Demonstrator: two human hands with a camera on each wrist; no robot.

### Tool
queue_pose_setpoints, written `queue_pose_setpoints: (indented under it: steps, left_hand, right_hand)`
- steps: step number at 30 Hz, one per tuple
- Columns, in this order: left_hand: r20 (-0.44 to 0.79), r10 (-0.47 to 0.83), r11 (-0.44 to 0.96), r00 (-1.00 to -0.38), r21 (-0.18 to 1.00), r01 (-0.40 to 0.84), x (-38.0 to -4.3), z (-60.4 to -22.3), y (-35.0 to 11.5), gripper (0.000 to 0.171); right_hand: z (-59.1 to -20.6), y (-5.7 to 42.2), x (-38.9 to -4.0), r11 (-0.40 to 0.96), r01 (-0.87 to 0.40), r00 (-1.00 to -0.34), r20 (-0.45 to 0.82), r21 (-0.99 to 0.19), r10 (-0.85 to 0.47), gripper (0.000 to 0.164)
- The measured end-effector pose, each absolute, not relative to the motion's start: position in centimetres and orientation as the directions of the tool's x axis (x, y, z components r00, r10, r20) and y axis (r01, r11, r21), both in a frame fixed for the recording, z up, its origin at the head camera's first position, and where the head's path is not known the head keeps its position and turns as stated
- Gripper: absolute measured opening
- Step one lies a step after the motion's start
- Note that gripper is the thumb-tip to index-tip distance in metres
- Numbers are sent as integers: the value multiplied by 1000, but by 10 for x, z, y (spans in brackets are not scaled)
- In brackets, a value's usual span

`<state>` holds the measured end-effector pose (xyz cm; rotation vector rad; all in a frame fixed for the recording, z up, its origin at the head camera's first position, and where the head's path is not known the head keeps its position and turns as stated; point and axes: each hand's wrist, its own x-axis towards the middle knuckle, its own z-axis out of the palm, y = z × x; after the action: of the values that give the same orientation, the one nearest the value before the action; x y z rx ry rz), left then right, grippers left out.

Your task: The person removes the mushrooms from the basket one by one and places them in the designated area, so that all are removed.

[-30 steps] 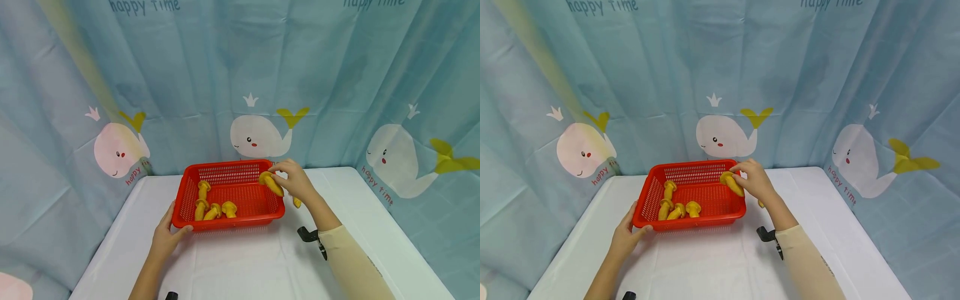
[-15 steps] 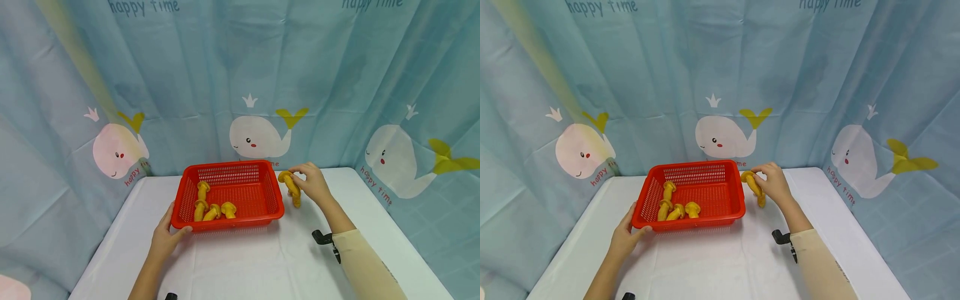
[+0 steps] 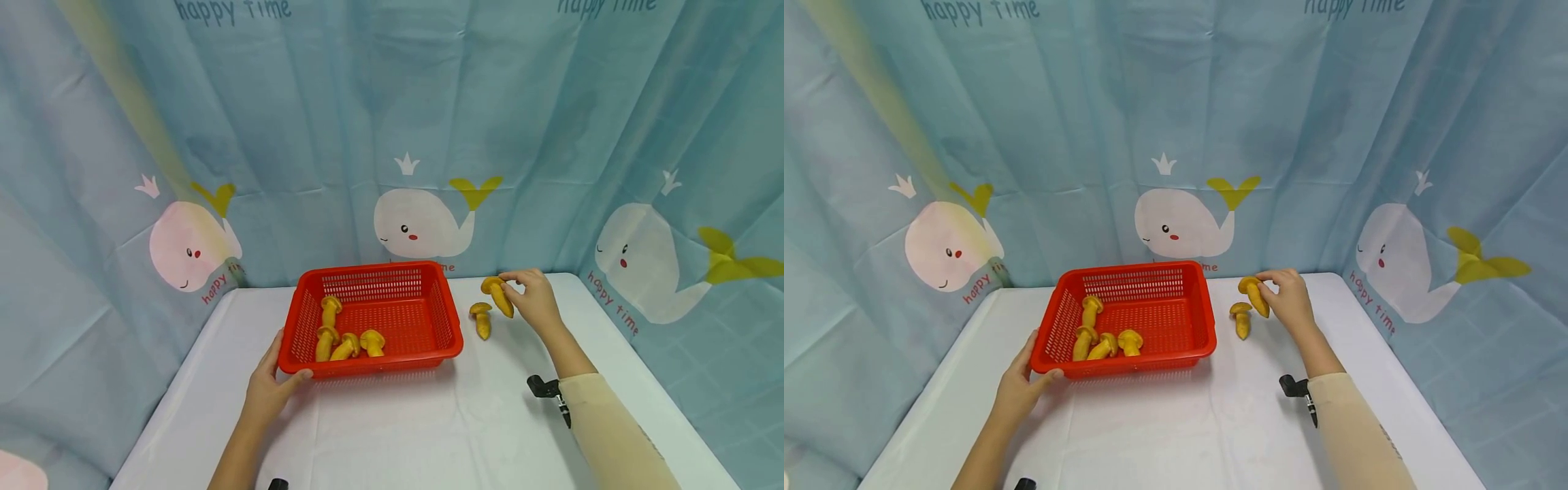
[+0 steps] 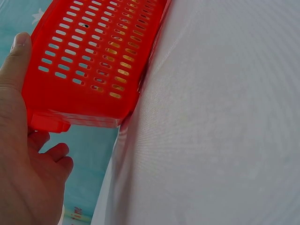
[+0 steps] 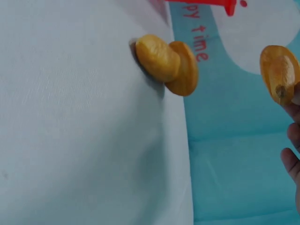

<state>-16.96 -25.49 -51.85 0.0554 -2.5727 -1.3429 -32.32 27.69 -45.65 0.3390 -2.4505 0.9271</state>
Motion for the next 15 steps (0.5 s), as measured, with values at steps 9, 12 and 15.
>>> queue_pose_setpoints:
  steps: [9, 12, 15]
  left_hand:
    - [216, -138, 574, -967, 813, 99, -169, -519, -255, 103]
    - [208, -135, 570, -969, 816, 95, -169, -519, -255, 102]
    - [204, -135, 570, -970, 816, 93, -169, -519, -255, 101]
  right_hand:
    - [-471, 294, -333, 757, -329, -868, 497, -565, -6, 20]
    - [-478, 299, -335, 764, -309, -871, 491, -566, 11, 21]
    - [-484, 303, -336, 770, -281, -883, 469, -572, 26, 22]
